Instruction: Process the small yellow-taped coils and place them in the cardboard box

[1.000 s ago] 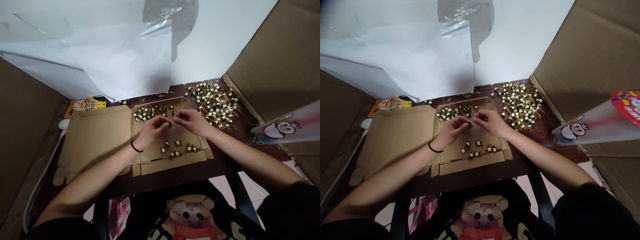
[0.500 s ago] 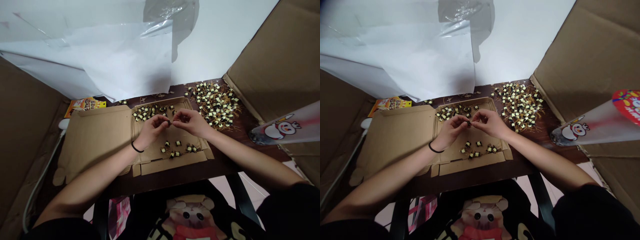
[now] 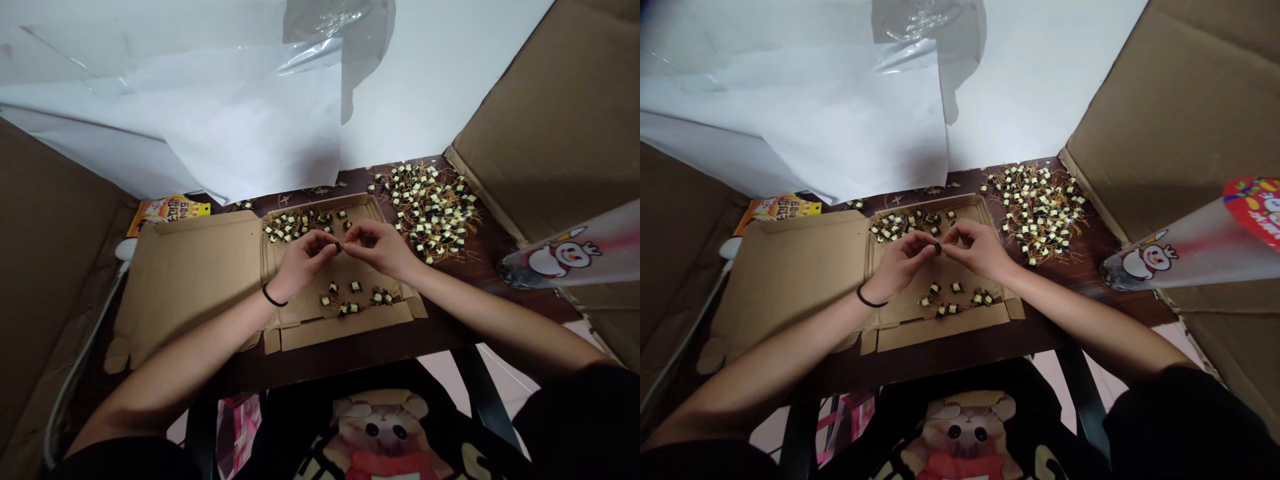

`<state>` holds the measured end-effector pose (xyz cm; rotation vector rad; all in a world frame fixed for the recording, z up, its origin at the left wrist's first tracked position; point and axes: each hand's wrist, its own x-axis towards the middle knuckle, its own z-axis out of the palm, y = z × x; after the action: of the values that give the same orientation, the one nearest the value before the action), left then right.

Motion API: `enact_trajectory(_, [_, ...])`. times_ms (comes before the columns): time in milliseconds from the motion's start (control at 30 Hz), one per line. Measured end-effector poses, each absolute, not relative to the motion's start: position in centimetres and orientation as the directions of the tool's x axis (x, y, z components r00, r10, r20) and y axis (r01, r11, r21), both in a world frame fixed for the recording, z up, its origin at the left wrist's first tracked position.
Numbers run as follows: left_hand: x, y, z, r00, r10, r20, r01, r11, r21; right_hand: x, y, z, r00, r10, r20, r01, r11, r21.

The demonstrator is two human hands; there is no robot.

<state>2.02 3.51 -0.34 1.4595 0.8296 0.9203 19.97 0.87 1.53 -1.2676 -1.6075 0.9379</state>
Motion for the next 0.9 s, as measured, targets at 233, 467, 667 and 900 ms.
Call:
enact_trajectory(233, [2.09,3.35,-0.10,0.379,0.924,0.045,0.007,-0.052,0.999,19.91,0.73,1.62,-0.080,0.974,0.213,0.371,0.227,-0.901])
enact_trajectory(467, [2.07,3.38,-0.13,0.391,0.919,0.046,0.019,-0.058,0.998,19.77,1.04,1.21,-0.143,0.989,0.036,0.189,0.063,-0.980])
enact_trajectory(667, [2.03,3.50,-0.22,0.395,0.917,0.062,0.025,-0.078,0.997,19.63,0.94,1.18,-0.137,0.990,0.026,0.169,0.050,-0.984])
enact_trajectory(900, [1.96,3.34,-0.20,0.404,0.912,0.070,0.007,-0.079,0.997,19.40,0.65,1.01,-0.117,0.993,0.018,0.144,0.035,-0.989])
